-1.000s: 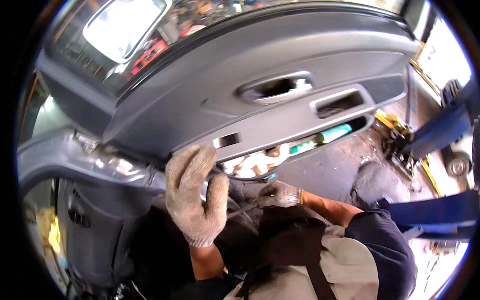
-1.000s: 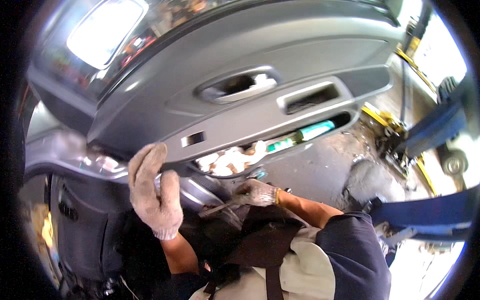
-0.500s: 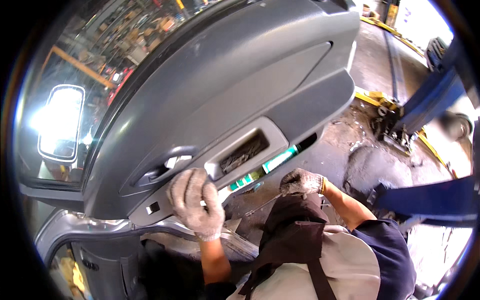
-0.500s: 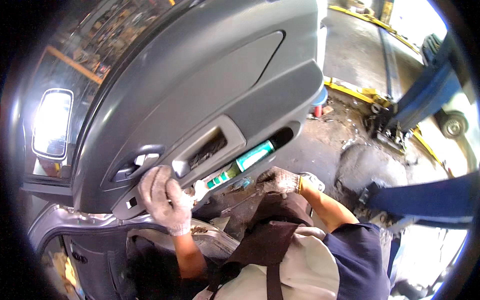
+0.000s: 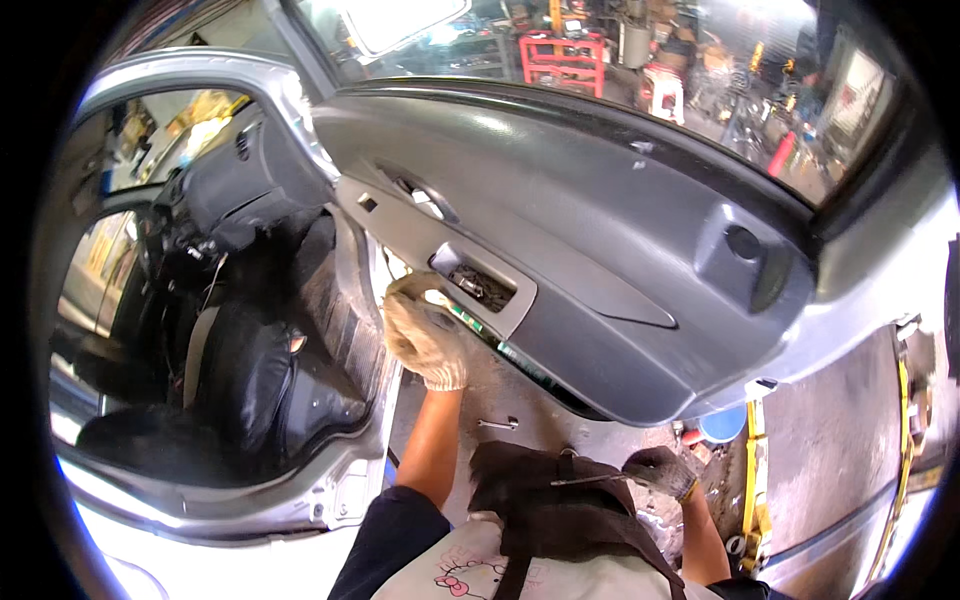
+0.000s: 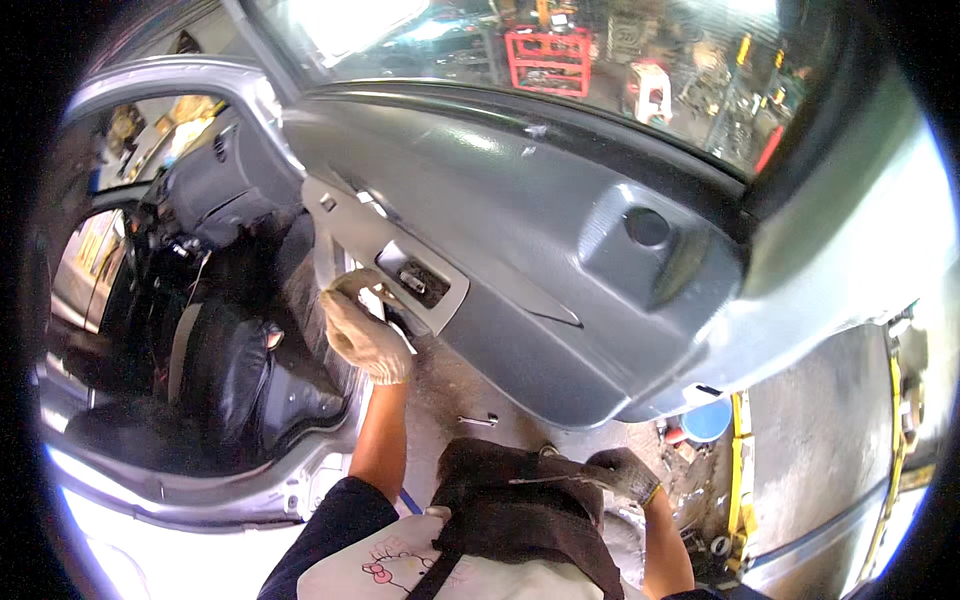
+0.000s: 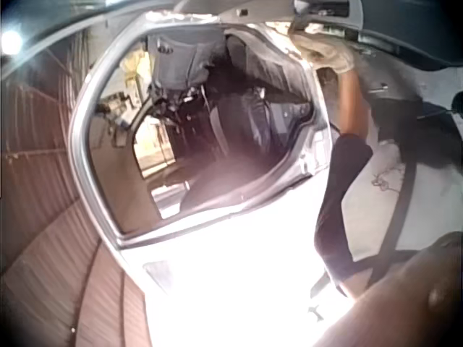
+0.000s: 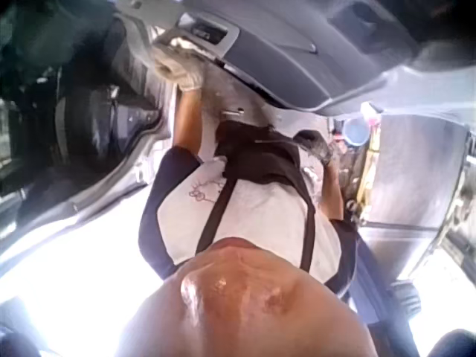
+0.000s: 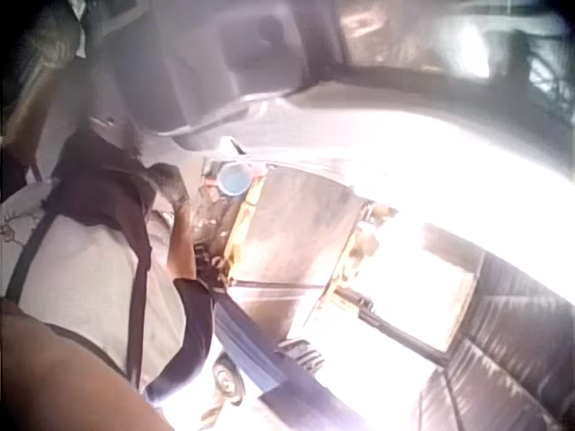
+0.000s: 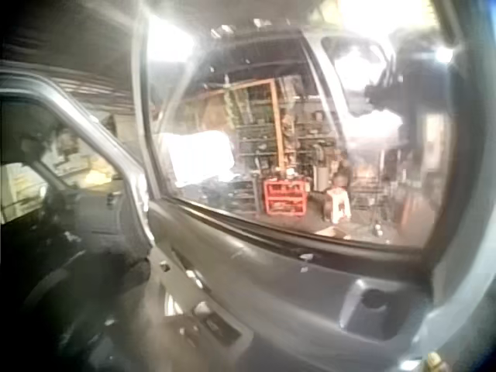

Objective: The person removes the driver's side door panel and then uses a ratchet to loosen and remove bolts around the front bumper and headlight area of a silver car. The person repeatedly pries and pulls at the bumper and headlight assembly to detach it.

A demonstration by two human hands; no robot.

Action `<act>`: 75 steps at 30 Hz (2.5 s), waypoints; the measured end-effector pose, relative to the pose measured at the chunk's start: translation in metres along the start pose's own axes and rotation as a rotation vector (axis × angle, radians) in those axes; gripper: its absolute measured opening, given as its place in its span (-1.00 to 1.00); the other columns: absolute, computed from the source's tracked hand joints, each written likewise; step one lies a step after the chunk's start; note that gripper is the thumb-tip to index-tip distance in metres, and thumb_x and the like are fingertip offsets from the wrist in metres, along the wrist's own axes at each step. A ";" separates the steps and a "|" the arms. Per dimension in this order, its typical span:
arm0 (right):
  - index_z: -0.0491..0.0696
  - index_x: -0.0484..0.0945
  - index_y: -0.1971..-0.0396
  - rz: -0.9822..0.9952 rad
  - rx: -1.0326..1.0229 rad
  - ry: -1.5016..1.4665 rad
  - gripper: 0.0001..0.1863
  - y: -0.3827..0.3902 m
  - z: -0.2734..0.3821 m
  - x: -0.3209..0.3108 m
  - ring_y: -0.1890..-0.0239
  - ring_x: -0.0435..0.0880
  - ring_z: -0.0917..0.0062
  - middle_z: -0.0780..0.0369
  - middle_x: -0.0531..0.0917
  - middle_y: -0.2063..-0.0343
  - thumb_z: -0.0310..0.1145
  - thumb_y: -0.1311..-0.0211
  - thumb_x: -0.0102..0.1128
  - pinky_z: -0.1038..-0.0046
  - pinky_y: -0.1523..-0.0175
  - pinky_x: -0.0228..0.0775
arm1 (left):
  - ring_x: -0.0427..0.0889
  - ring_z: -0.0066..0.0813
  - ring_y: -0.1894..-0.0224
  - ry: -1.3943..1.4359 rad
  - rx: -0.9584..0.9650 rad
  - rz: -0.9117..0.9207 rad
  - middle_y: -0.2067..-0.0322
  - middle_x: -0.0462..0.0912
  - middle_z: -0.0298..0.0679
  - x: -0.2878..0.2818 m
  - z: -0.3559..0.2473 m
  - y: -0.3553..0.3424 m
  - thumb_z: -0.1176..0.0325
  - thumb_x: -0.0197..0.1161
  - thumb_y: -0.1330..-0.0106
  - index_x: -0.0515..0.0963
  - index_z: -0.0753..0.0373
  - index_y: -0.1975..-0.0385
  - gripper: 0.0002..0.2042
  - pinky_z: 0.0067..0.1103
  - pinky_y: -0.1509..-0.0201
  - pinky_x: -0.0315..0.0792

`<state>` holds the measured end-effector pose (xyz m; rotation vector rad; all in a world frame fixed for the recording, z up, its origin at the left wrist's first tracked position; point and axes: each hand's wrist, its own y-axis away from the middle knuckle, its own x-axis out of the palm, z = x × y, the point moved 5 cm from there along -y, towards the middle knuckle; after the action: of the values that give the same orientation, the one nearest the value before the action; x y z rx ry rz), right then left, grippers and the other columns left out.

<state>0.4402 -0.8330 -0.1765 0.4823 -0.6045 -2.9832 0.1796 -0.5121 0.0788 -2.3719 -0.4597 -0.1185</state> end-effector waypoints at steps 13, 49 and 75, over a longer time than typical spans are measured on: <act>-0.18 0.75 0.19 -0.025 0.207 -0.576 -0.70 0.075 -0.031 0.033 0.54 0.59 0.68 0.24 0.80 0.37 -0.20 -0.48 0.36 0.59 0.47 0.38 | 0.68 0.09 0.19 -0.378 0.367 0.588 0.27 0.72 -0.02 0.032 -0.086 0.021 0.28 0.22 -0.48 0.70 0.30 0.23 -0.78 -0.14 -0.02 0.54; -0.15 0.57 0.34 0.748 -0.143 -1.278 -0.74 -0.041 0.020 -0.075 0.60 0.29 0.66 0.30 0.44 0.60 -0.29 -0.55 0.18 0.49 0.44 0.16 | 0.45 -0.24 0.26 0.396 0.141 0.277 0.37 0.51 -0.29 -0.145 -0.360 0.197 0.05 0.25 -0.35 0.53 0.09 0.42 -0.74 -0.28 0.07 0.23; 0.07 0.35 0.55 0.181 0.056 -1.107 -0.63 -0.147 -0.054 -0.171 0.70 0.19 0.62 0.38 0.23 0.71 -0.15 -0.43 0.24 0.43 0.51 0.13 | 0.72 0.18 0.14 -1.873 0.357 -0.219 0.20 0.74 0.09 -0.282 -0.044 0.012 0.12 0.27 -0.50 0.73 0.31 0.09 -0.66 -0.11 0.03 0.57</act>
<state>0.6198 -0.6977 -0.2312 -1.2286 -0.6928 -2.8045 -0.0772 -0.6324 0.0452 -1.3798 -1.3364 1.9635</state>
